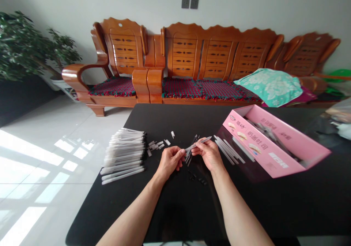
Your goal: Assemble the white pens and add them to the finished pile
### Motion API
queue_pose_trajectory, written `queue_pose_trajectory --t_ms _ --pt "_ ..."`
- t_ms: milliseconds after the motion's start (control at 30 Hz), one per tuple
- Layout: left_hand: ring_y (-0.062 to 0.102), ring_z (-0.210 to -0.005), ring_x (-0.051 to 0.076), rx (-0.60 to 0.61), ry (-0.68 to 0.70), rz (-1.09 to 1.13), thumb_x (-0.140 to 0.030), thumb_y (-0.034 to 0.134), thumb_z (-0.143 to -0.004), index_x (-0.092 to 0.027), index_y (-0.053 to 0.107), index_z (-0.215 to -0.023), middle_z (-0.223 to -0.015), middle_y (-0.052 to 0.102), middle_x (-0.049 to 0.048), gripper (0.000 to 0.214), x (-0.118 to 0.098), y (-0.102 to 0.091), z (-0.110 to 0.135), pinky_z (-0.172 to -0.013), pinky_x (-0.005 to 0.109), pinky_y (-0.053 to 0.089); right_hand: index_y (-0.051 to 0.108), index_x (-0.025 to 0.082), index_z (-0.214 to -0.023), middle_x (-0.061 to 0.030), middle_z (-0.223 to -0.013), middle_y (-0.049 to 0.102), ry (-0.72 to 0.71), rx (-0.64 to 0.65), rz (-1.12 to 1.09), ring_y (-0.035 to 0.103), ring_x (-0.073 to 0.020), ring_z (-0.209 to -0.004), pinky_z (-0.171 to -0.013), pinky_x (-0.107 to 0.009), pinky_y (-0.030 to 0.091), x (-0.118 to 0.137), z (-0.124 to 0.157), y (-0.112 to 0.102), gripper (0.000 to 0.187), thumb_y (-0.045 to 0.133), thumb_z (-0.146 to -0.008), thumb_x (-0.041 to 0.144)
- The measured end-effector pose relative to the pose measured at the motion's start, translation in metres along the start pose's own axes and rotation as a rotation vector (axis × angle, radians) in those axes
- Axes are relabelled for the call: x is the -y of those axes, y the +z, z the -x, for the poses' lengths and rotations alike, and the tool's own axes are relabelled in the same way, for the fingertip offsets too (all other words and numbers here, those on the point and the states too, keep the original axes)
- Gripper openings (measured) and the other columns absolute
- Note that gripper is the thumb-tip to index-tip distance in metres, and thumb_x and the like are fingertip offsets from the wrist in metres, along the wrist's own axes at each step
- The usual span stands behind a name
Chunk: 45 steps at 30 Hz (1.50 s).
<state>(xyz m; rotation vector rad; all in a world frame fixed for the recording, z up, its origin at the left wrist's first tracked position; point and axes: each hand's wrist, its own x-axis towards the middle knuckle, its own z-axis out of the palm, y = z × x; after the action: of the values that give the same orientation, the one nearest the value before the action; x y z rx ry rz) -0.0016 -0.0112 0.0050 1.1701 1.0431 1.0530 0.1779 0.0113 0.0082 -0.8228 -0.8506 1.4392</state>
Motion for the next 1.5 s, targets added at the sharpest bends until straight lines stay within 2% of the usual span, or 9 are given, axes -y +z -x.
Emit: queue_pose_trajectory --t_ms 200,333,533,767,1000,1200,1300,1433,1500 --pt "0.052 -0.041 0.008 -0.08 0.027 0.014 -0.052 0.07 -0.076 -0.012 0.063 -0.092 -0.062 0.06 -0.0007 0.044 -0.002 0.0 -0.001 -0.033 0.016 0.041 0.065 0.015 -0.078 -0.0044 -0.068 0.074 0.008 -0.013 0.01 0.072 -0.0185 -0.055 -0.049 -0.025 0.061 0.0 -0.001 -0.001 0.023 0.083 -0.069 0.025" --pt "0.05 -0.038 0.007 0.005 -0.035 -0.017 -0.059 0.053 -0.086 -0.01 0.064 -0.079 -0.06 0.06 0.0026 0.051 -0.001 0.0 -0.001 -0.029 0.016 0.036 0.065 0.015 -0.078 -0.0041 -0.068 0.074 0.011 -0.012 0.011 0.071 -0.0184 -0.055 -0.049 -0.025 0.061 0.0 0.0 0.0 0.024 0.083 -0.069 0.026" --pt "0.05 -0.039 0.007 -0.039 0.02 -0.031 -0.049 0.07 -0.077 -0.013 0.061 -0.076 -0.055 0.058 -0.0021 0.037 0.002 0.001 -0.001 -0.033 0.016 0.04 0.065 0.015 -0.078 -0.0041 -0.067 0.073 0.016 -0.015 0.019 0.071 -0.0184 -0.055 -0.048 -0.025 0.06 0.001 0.0 0.001 0.024 0.083 -0.068 0.026" --pt "0.05 -0.037 0.008 0.027 -0.017 -0.092 -0.052 0.059 -0.085 -0.013 0.061 -0.074 -0.057 0.06 0.0 0.041 -0.001 0.001 0.001 -0.032 0.017 0.038 0.064 0.014 -0.079 -0.005 -0.068 0.074 0.031 -0.004 0.051 0.071 -0.0181 -0.055 -0.049 -0.025 0.06 -0.001 0.0 -0.001 0.024 0.082 -0.07 0.026" --pt "0.053 -0.046 0.01 -0.029 0.148 -0.449 -0.032 0.069 -0.079 -0.016 0.064 -0.075 -0.054 0.059 -0.0027 0.017 -0.003 0.003 0.007 -0.044 0.019 0.04 0.065 0.015 -0.078 -0.0049 -0.07 0.074 0.034 -0.005 0.062 0.068 -0.0151 -0.051 -0.047 -0.024 0.058 0.0 0.0 0.0 0.023 0.081 -0.07 0.029" --pt "0.061 -0.098 0.022 -0.274 0.502 -0.853 -0.028 0.06 -0.089 -0.021 0.066 -0.115 -0.11 0.068 0.0076 0.027 -0.011 -0.017 -0.002 -0.088 0.036 0.048 0.069 0.013 -0.088 -0.002 -0.065 0.07 0.041 -0.009 0.089 0.061 -0.0114 -0.045 -0.041 -0.02 0.051 0.004 0.001 -0.003 0.024 0.078 -0.073 0.03" --pt "0.057 -0.107 0.027 -0.389 0.476 -1.101 -0.021 0.057 -0.089 -0.021 0.068 -0.113 -0.116 0.067 0.0078 0.027 -0.007 -0.033 -0.01 -0.093 0.042 0.043 0.068 0.013 -0.105 0.0003 -0.062 0.066 0.08 0.068 0.101 0.057 -0.0107 -0.042 -0.037 -0.02 0.046 0.007 0.003 -0.001 0.037 0.076 -0.074 0.031" --pt "0.058 -0.1 0.026 -0.313 0.427 -1.229 -0.02 0.061 -0.086 -0.022 0.072 -0.103 -0.108 0.07 0.0062 0.02 -0.003 -0.043 -0.013 -0.091 0.042 0.041 0.049 0.02 -0.137 0.0046 -0.059 0.063 0.108 0.141 0.102 0.054 -0.0112 -0.041 -0.037 -0.021 0.044 0.011 0.006 0.002 0.068 0.076 -0.075 0.027" --pt "0.058 -0.098 0.025 -0.289 0.418 -1.243 -0.021 0.063 -0.085 -0.022 0.072 -0.099 -0.105 0.07 0.0056 0.017 -0.003 -0.041 -0.012 -0.091 0.042 0.04 0.051 0.022 -0.135 0.0049 -0.058 0.063 0.108 0.153 0.098 0.053 -0.0111 -0.041 -0.037 -0.02 0.043 0.011 0.006 0.001 0.064 0.075 -0.076 0.027"
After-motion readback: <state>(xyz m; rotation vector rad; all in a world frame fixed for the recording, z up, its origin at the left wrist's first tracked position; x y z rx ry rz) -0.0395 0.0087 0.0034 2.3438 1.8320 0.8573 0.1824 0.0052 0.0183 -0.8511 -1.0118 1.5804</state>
